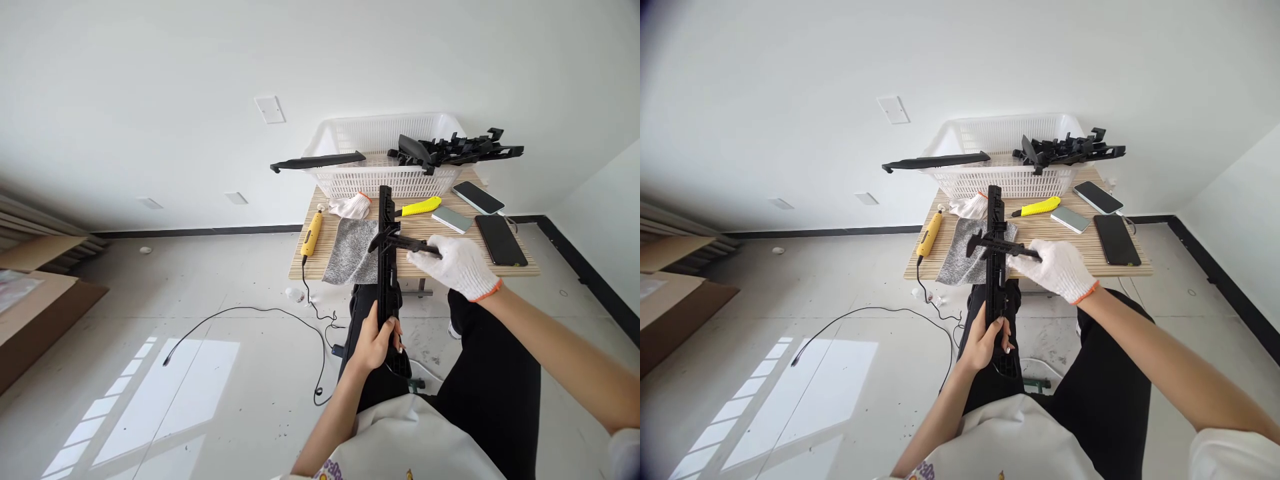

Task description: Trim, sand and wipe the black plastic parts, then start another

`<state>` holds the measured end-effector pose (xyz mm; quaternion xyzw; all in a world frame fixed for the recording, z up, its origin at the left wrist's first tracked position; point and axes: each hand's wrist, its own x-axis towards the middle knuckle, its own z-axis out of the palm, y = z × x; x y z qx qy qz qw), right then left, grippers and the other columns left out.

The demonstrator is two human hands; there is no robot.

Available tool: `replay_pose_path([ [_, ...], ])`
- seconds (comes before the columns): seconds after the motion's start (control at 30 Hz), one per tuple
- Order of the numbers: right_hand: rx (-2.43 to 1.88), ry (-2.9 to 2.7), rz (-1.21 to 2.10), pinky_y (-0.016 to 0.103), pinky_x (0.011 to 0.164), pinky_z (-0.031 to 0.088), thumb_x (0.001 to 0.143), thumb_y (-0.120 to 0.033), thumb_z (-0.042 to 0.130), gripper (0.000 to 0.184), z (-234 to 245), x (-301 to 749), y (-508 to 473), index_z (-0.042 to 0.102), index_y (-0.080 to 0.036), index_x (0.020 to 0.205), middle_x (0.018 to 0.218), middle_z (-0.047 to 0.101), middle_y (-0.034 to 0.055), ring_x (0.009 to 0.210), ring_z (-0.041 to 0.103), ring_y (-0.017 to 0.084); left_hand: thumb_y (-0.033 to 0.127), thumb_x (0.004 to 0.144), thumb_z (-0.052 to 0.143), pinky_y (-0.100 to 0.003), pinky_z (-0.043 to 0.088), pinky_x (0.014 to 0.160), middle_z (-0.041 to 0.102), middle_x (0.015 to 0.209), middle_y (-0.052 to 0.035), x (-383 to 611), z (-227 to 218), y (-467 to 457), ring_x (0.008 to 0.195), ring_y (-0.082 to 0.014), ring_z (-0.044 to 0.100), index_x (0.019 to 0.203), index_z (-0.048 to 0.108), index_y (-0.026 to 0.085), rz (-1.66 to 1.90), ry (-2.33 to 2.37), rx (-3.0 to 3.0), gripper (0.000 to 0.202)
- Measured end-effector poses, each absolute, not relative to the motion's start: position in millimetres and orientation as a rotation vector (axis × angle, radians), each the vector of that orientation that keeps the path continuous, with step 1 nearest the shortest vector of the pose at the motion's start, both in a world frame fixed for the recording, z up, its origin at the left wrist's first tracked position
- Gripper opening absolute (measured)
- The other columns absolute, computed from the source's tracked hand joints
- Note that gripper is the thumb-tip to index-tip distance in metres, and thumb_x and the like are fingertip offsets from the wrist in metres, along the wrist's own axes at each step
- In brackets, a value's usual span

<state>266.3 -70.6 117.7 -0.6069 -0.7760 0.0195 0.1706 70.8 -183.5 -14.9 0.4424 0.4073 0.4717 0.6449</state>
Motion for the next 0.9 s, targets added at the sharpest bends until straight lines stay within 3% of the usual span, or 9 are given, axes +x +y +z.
replay_pose_path([
  [0.2,-1.620,-2.143,0.899,0.027,0.060,0.034,0.088,-0.066,0.064,0.047,94.6,231.4,-87.9,0.065,-0.021,0.074,0.065,0.064,0.0004,0.063,0.058,0.016,0.047,0.102,0.056,-0.030,0.065,0.059,0.060,0.075,0.0069,71.7,-17.3,-183.9,0.047,-0.0063,0.054,0.104,0.045,0.021,1.084,0.920,1.026,0.028],
  [0.4,-1.381,-1.992,1.221,0.028,0.058,0.032,0.087,-0.057,0.068,0.047,86.5,211.3,-86.5,0.051,-0.020,0.063,0.059,0.048,-0.0033,0.060,0.046,0.013,0.048,0.103,0.059,-0.031,0.064,0.065,0.062,0.079,0.0058,67.8,-23.1,-185.1,0.052,-0.0079,0.059,0.116,0.047,0.021,1.122,0.793,1.053,0.032],
  [0.47,-1.290,-1.898,1.287,0.028,0.058,0.032,0.087,-0.054,0.068,0.043,92.0,208.8,-81.3,0.052,-0.020,0.068,0.060,0.047,-0.0044,0.061,0.044,0.012,0.046,0.102,0.063,-0.030,0.062,0.072,0.065,0.083,0.0031,65.1,-26.6,-185.0,0.063,-0.0103,0.066,0.124,0.049,0.020,1.152,0.747,1.145,0.037],
  [0.57,-1.233,-1.815,1.287,0.027,0.057,0.031,0.087,-0.054,0.070,0.044,103.5,204.7,-74.3,0.048,-0.021,0.067,0.061,0.044,-0.0052,0.060,0.040,0.011,0.040,0.098,0.071,-0.034,0.060,0.092,0.069,0.098,-0.0028,62.8,-31.5,-184.4,0.094,-0.0172,0.073,0.134,0.051,0.021,1.181,0.742,1.289,0.045],
  [0.67,-1.256,-1.797,1.229,0.028,0.056,0.029,0.087,-0.059,0.069,0.050,113.5,201.5,-68.9,0.044,-0.022,0.064,0.059,0.041,-0.0051,0.059,0.037,0.011,0.037,0.097,0.073,-0.041,0.058,0.104,0.064,0.109,-0.0044,64.2,-33.2,-183.9,0.114,-0.0235,0.072,0.132,0.053,0.022,1.206,0.731,1.258,0.043],
  [0.77,-1.314,-1.835,1.118,0.028,0.058,0.033,0.085,-0.064,0.070,0.051,120.7,204.9,-62.9,0.050,-0.021,0.066,0.060,0.048,-0.0037,0.060,0.044,0.012,0.039,0.099,0.069,-0.038,0.063,0.094,0.056,0.108,-0.0024,67.0,-29.8,-184.8,0.107,-0.0237,0.076,0.125,0.052,0.023,1.220,0.768,1.172,0.035],
  [0.9,-1.410,-1.906,0.742,0.029,0.065,0.038,0.090,-0.064,0.062,0.047,128.4,223.0,-54.9,0.064,-0.019,0.078,0.068,0.063,0.0014,0.067,0.058,0.017,0.051,0.097,0.069,-0.028,0.066,0.059,0.052,0.103,-0.0010,68.7,-21.4,-187.3,0.094,-0.0232,0.077,0.130,0.045,0.025,1.177,0.896,1.049,0.048],
])
